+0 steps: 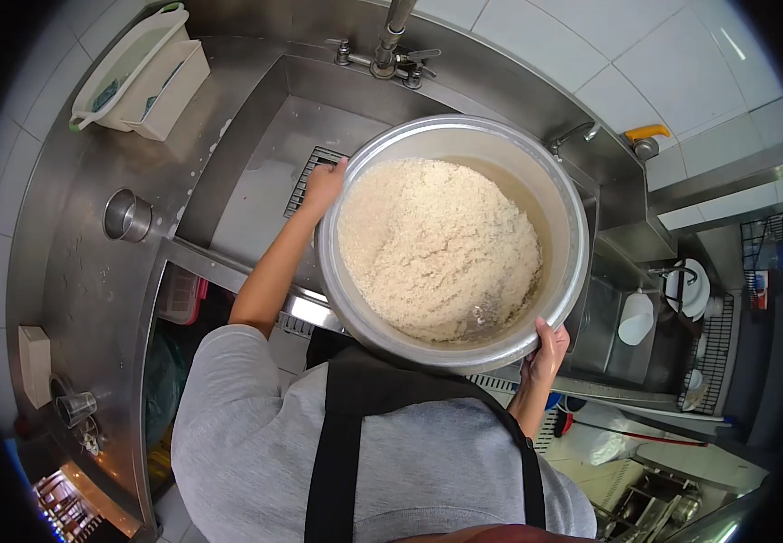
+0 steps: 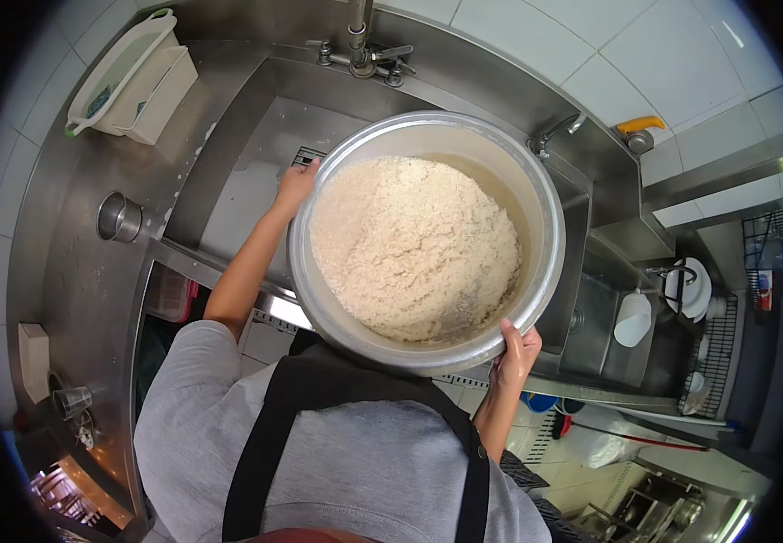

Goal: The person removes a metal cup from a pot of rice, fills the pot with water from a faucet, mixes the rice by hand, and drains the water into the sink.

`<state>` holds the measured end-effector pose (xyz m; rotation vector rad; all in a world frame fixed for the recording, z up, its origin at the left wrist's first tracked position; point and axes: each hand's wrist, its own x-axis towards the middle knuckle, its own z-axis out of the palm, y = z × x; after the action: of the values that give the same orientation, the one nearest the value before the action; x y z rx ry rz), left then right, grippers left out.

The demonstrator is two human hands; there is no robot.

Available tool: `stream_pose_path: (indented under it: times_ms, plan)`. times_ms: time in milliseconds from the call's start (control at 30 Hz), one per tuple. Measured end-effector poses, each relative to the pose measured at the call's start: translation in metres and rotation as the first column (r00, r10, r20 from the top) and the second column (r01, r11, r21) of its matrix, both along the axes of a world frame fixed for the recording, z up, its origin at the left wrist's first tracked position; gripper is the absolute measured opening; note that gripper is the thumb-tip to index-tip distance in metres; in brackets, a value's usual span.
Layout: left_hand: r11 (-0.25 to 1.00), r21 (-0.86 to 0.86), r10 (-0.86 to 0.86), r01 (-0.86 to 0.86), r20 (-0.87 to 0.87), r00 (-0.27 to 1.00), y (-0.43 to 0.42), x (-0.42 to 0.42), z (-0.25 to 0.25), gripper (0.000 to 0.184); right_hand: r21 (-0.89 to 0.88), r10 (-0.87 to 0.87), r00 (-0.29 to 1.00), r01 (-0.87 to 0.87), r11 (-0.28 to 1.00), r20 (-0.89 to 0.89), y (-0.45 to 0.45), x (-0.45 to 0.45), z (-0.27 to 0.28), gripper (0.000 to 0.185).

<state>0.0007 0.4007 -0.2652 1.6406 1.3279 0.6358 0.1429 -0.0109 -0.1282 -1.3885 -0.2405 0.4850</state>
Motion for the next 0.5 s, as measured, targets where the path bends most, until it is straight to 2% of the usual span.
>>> stream_pose_path:
  times_ms: [33,67,133,233,300,367,433,467,500]
  plan:
    - [0.998,0.065,-0.004,0.003,0.016,1.0,-0.002,0.003,0.009,0.051,0.0,-0.023,0.999,0.023,1.0,-0.028,-0.006,0.006,-0.01,0.02]
    - [0.998,0.068,-0.008,0.007,0.009,1.0,-0.002,0.005,0.016,0.051,0.003,-0.026,0.999,0.026,1.0,-0.034,-0.008,0.009,-0.017,0.02]
    - [0.995,0.053,-0.091,0.086,0.1,0.991,0.001,0.011,0.03,0.05,0.025,-0.14,0.986,0.143,0.989,-0.085,-0.012,0.015,-0.03,0.024]
    - [0.987,0.091,-0.144,0.133,0.127,0.981,0.0,0.02,0.045,0.05,-0.001,-0.166,0.982,0.167,0.986,-0.092,-0.022,0.026,-0.051,0.028]
    - [0.986,0.063,-0.162,0.157,0.092,0.982,-0.007,0.023,0.069,0.048,-0.03,-0.22,0.971,0.218,0.976,-0.092,-0.022,0.029,-0.052,0.029]
    - [0.982,0.034,-0.187,0.185,0.058,0.981,-0.009,0.028,0.072,0.046,-0.045,-0.225,0.971,0.222,0.974,-0.08,-0.021,0.035,-0.056,0.028]
    - [0.984,0.146,-0.101,0.1,0.0,0.995,0.005,0.036,0.061,0.051,-0.052,-0.23,0.972,0.227,0.972,-0.043,-0.013,0.043,-0.058,0.028]
    - [0.982,0.151,-0.118,0.117,-0.001,0.993,0.011,0.04,0.06,0.051,-0.047,-0.246,0.968,0.244,0.969,-0.045,-0.007,0.05,-0.059,0.028]
    - [0.98,0.179,-0.079,0.084,-0.037,0.996,0.015,0.048,0.061,0.052,-0.071,-0.233,0.972,0.234,0.97,0.021,-0.001,0.061,-0.061,0.027]
